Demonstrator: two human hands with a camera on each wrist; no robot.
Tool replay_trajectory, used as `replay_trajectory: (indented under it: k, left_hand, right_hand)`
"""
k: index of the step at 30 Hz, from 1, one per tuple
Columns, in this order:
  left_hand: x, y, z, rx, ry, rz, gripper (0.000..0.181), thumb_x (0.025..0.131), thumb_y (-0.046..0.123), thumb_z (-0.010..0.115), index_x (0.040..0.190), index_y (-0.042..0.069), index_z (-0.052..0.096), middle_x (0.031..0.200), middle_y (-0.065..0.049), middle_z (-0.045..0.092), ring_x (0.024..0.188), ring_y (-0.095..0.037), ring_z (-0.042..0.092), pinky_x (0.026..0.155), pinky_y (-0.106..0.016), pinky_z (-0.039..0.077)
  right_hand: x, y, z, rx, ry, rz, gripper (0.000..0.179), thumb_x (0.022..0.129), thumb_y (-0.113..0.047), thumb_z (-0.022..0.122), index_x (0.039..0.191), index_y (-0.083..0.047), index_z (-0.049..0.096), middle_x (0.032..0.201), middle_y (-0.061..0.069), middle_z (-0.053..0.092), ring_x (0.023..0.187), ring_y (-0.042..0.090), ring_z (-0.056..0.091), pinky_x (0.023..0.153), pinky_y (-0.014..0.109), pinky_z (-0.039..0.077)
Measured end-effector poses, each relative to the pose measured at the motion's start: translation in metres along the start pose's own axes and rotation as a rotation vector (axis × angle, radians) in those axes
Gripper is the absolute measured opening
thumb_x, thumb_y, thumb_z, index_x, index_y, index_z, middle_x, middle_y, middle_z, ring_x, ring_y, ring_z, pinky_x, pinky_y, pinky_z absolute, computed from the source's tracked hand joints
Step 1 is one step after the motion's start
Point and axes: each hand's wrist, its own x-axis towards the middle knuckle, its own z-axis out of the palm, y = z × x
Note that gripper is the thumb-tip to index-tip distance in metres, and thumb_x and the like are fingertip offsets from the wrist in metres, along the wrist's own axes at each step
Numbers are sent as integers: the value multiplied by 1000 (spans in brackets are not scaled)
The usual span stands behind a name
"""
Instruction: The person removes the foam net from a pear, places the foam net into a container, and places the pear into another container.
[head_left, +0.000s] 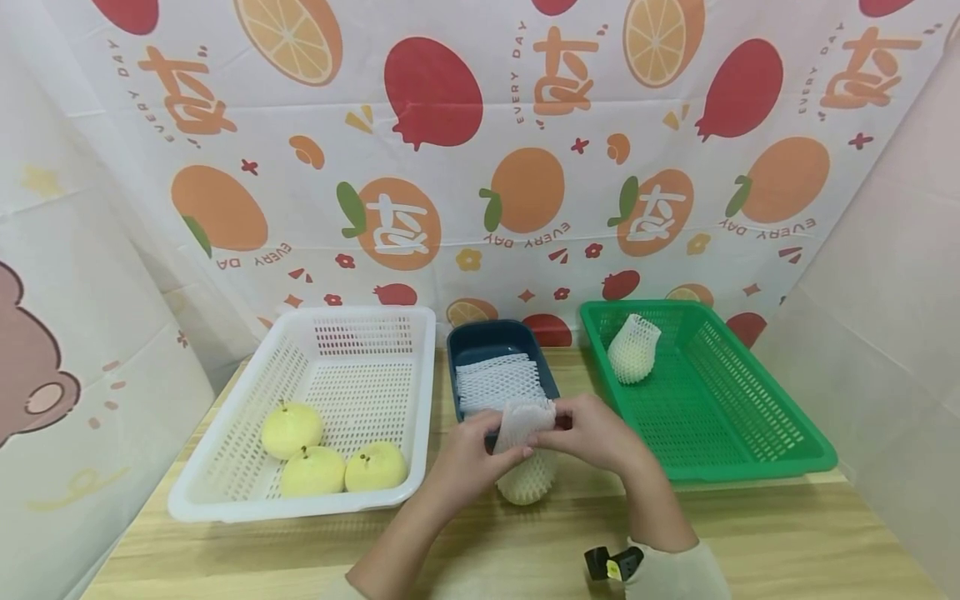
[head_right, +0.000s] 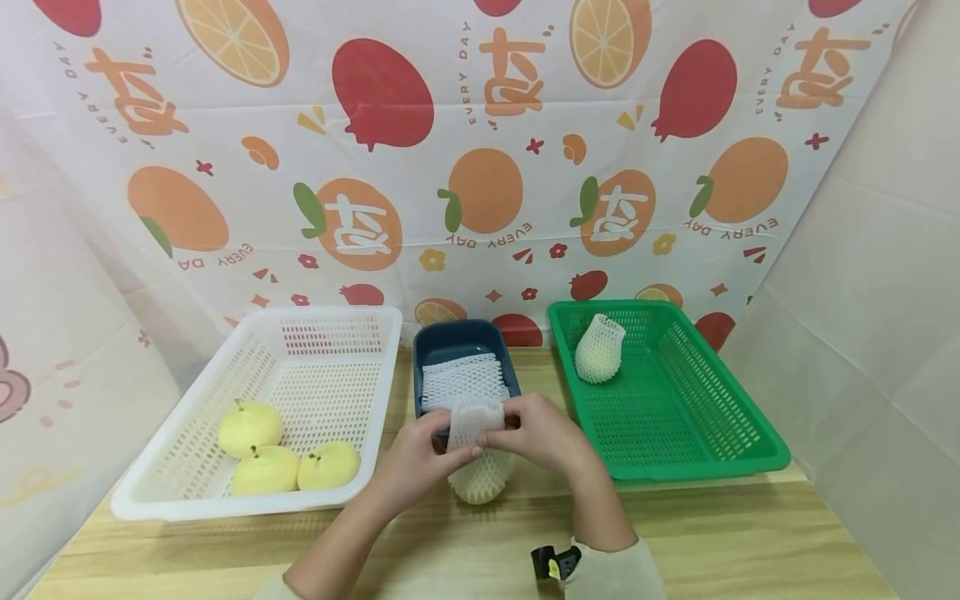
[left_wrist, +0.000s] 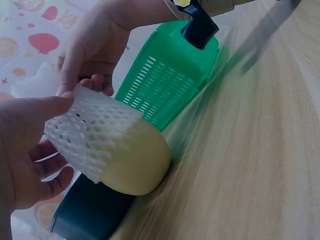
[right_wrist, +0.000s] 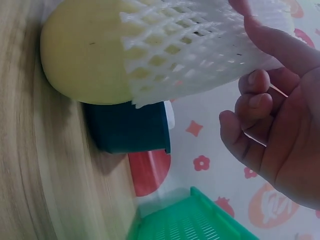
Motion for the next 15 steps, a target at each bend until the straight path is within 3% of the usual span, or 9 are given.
replay_trajectory:
  k: [3, 9, 15]
  left_hand:
    - [0, -2, 1, -6, -2, 2, 30, 84, 29, 79, 108, 13, 72, 106, 0, 72, 99, -13, 64, 80, -29, 55]
    - [1, -3, 2, -30, 41, 18, 22, 86, 32, 76, 102, 16, 74, 99, 5, 73, 92, -9, 64, 77, -25, 55]
    - [0, -1, 1, -95, 72, -7, 18, 87, 29, 76, 101, 17, 74, 97, 5, 72, 81, -7, 60, 68, -21, 53]
  right_hand:
    - [0, -1, -2, 26, 10, -14, 20, 85, -30, 77, 95, -13, 74, 84, -1, 69, 72, 14, 58, 62, 25, 52]
    - [1, -1, -2, -38, 45, -42, 20, 83, -36, 79, 94, -21, 72, 80, -4, 60, 75, 15, 53, 61, 24, 48]
    - [2, 0, 0, -25, -6, -27, 31, 81, -35, 81, 106, -18, 71, 94, -3, 67, 86, 17, 59, 71, 27, 54]
